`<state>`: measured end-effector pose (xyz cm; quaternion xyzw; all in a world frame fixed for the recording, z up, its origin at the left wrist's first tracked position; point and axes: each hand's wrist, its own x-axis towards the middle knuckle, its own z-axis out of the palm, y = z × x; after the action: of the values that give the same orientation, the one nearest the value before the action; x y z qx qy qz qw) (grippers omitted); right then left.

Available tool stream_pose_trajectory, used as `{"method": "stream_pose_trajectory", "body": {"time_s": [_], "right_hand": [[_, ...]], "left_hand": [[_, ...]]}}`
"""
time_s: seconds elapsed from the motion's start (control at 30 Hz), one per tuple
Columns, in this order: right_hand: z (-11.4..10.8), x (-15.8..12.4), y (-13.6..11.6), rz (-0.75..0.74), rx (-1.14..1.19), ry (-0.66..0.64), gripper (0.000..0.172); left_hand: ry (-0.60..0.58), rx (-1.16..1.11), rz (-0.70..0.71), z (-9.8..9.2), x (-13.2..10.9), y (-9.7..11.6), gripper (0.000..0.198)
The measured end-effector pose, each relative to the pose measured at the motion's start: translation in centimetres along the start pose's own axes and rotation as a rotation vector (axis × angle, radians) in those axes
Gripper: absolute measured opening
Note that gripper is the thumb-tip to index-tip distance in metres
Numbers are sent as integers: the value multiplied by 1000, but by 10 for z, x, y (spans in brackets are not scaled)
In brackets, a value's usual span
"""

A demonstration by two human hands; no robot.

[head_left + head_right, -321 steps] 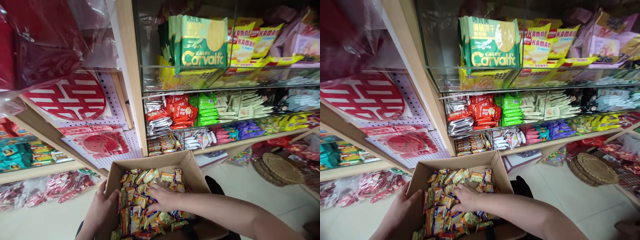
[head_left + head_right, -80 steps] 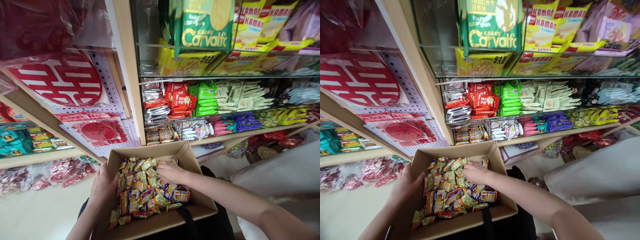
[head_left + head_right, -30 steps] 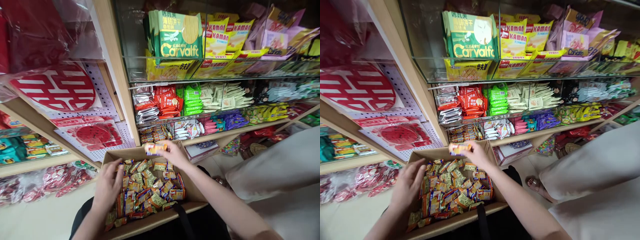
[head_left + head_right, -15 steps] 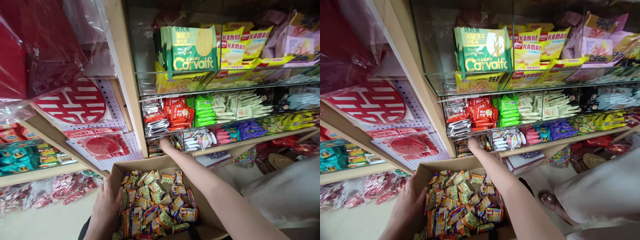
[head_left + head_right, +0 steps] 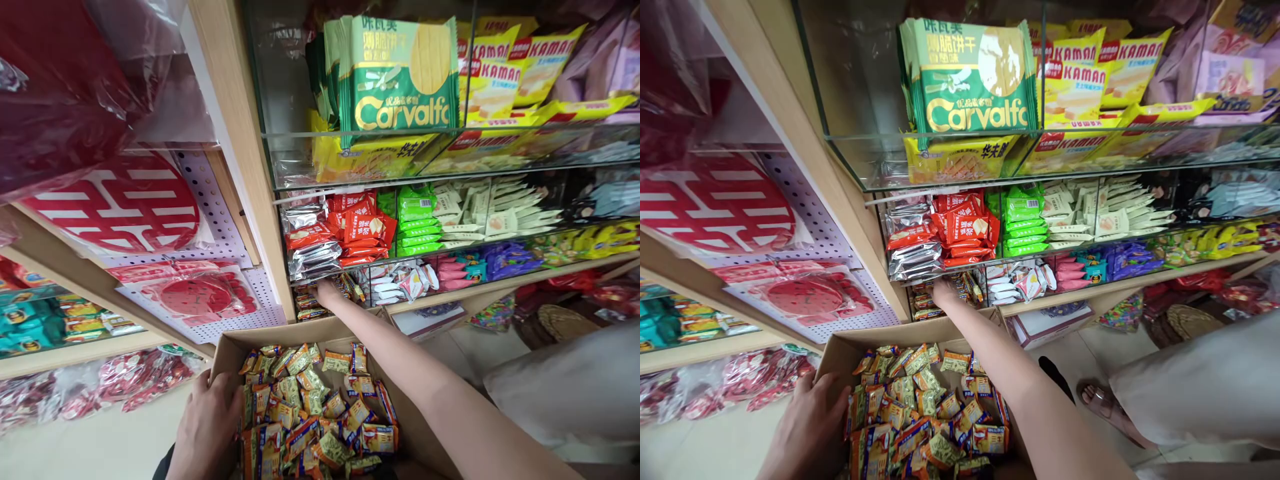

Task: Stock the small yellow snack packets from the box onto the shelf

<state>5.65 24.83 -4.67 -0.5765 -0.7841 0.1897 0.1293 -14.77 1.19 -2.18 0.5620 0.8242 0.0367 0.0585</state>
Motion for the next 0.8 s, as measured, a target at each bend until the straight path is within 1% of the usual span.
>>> {"method": "stream_pose_trajectory", "body": {"time_s": [0.1, 0.2, 0.3, 0.37, 0.4, 0.47, 0.53, 0.57, 0.6, 0.63, 0.67, 0.7, 0.73, 0.77, 0.8], "right_hand": [[3, 0, -1, -26, -1, -39, 46], [4, -1, -1, -28, 8, -40, 50], [-1, -3, -1, -23, 25, 8, 61], [-9, -5, -2, -26, 40, 67, 64], [-14, -8, -4, -35, 49, 102, 61], [-25, -20, -7, -61, 63, 170, 50], [-30, -46, -11, -115, 91, 223, 34], [-30, -63, -13, -182, 115, 232, 29], [-26, -83, -15, -275, 142, 218, 27], [-19, -105, -15, -399, 171, 181, 28], [-9, -126, -15, -541, 176, 94, 29], [3, -146, -14, -634, 162, -20, 28], [17, -163, -13, -650, 148, -112, 28], [32, -178, -10, -631, 121, -212, 39], [46, -188, -8, -567, 81, -302, 53]], "left_hand": [[-11, 13, -26, 0, 0, 2, 43], [-22, 7, -22, -3, 0, 3, 40], [-7, -5, -9, -6, -1, 4, 39], [6, -17, 5, -7, -2, 4, 38], [14, -27, 10, -7, -3, 3, 37], [29, -48, 10, -7, -5, 3, 36], [39, -54, 13, -8, -6, 3, 34], [39, -52, 25, -8, -7, 3, 33], [33, -47, 42, -9, -7, 3, 31], [25, -43, 62, -10, -7, 4, 29], [18, -39, 78, -10, -7, 4, 28], [13, -35, 88, -11, -7, 4, 27], [11, -32, 94, -11, -6, 4, 27], [12, -28, 92, -11, -6, 4, 27], [16, -25, 91, -10, -6, 3, 29]]}}
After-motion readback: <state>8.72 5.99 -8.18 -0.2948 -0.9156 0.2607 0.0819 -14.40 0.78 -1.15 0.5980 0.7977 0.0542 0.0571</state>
